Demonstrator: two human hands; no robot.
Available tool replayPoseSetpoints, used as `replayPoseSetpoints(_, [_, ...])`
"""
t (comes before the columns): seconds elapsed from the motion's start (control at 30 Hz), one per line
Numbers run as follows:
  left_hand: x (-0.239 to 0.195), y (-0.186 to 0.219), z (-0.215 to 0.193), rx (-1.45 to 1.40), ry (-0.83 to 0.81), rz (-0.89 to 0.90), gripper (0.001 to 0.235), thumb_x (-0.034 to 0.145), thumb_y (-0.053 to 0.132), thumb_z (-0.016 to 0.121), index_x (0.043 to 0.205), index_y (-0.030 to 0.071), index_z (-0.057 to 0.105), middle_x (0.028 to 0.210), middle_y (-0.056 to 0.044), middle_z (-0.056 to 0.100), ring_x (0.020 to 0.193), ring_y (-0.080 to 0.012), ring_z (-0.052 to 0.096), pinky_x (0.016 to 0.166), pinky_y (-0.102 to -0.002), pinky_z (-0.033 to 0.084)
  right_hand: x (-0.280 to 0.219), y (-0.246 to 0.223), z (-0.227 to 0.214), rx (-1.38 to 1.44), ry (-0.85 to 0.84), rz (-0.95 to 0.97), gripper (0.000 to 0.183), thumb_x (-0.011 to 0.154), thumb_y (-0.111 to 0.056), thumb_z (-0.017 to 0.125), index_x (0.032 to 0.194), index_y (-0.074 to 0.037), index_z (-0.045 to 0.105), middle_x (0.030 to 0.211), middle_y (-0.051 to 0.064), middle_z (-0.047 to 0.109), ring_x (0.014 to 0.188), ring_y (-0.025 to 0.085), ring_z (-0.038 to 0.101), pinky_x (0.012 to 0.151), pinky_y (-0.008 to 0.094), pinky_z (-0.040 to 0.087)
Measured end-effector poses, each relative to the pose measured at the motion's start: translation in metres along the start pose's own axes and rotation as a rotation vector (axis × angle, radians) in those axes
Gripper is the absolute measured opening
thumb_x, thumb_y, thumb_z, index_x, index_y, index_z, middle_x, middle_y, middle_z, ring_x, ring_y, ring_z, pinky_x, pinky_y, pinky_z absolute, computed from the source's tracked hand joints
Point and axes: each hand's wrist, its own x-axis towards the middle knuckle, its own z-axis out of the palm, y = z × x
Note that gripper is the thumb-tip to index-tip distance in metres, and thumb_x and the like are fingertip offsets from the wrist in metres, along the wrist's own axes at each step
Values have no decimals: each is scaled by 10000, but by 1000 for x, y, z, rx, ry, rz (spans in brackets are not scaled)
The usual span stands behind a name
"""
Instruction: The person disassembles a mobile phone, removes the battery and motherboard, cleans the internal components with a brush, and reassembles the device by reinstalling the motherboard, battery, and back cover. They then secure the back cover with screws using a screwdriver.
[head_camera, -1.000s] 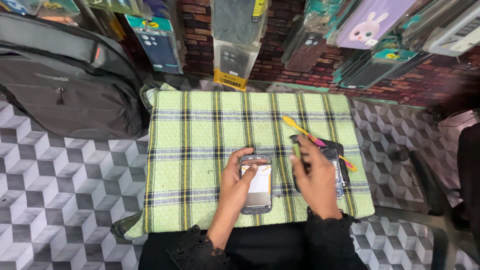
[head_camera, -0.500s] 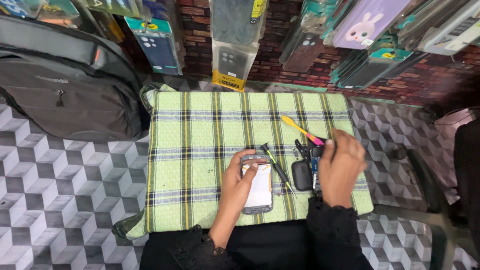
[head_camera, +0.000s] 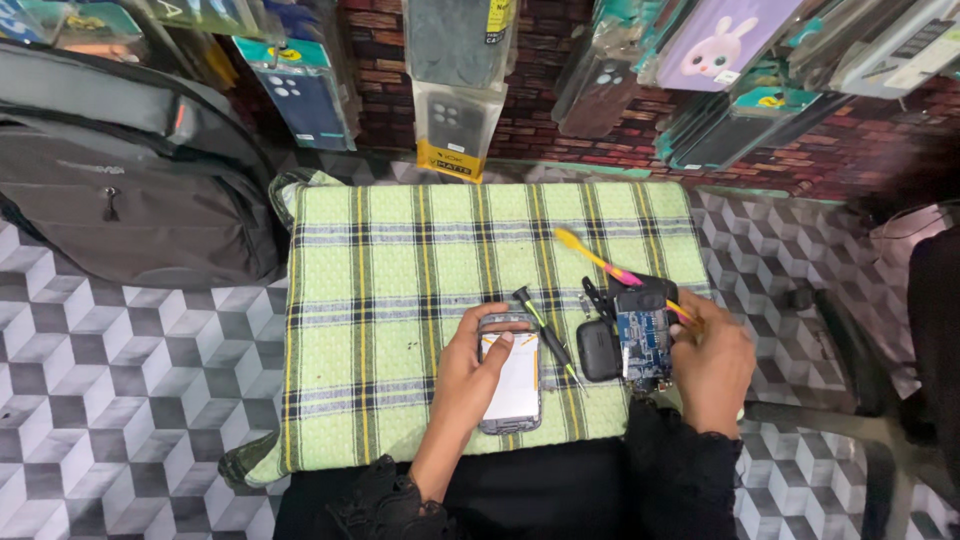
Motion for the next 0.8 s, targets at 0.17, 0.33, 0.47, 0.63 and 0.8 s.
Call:
replayPoseSetpoints(0.17, [-4,11,3,251,76,-82,339,940,129,634,1278,105,634,945,-73,812,669,-146,620,595,-302,474,4,0,-7,213,-106,51,402,805,-5,727,1196,-94,749,997,154,697,842,283,711,760,386,553])
replayPoseSetpoints(0.33, [-7,15,11,316,108,-65,328,919,161,667,1244,121,671,791,-85,788,503,-117,563,479,-325,416,4,4,-4,98,-116,71,278,854,-32,740,1128,-71,767,943,163,686,797,300,696,759,403,534])
replayPoseSetpoints(0.47, [-4,9,25,226,67,37,315,942,140,656,1253,92,665,912,-114,800,706,-116,675,616,-294,500,4,8,0,124,-19,99,231,933,-30,664,1162,-13,688,933,158,705,802,286,683,749,406,513])
replayPoseSetpoints(0.63, [-2,1,35,120,62,-23,318,929,110,638,1244,78,653,1025,-106,820,777,-148,722,672,-288,540,5,8,4,705,43,140,266,929,2,491,1164,19,612,909,48,694,801,130,635,757,263,499])
replayPoseSetpoints(0.8, [6,-3,18,-169,61,-105,328,948,44,603,1274,76,625,1123,-134,773,879,-175,727,726,-306,579,-2,1,1,765,-160,147,286,1130,-180,553,1025,12,736,743,6,486,668,78,394,603,255,287])
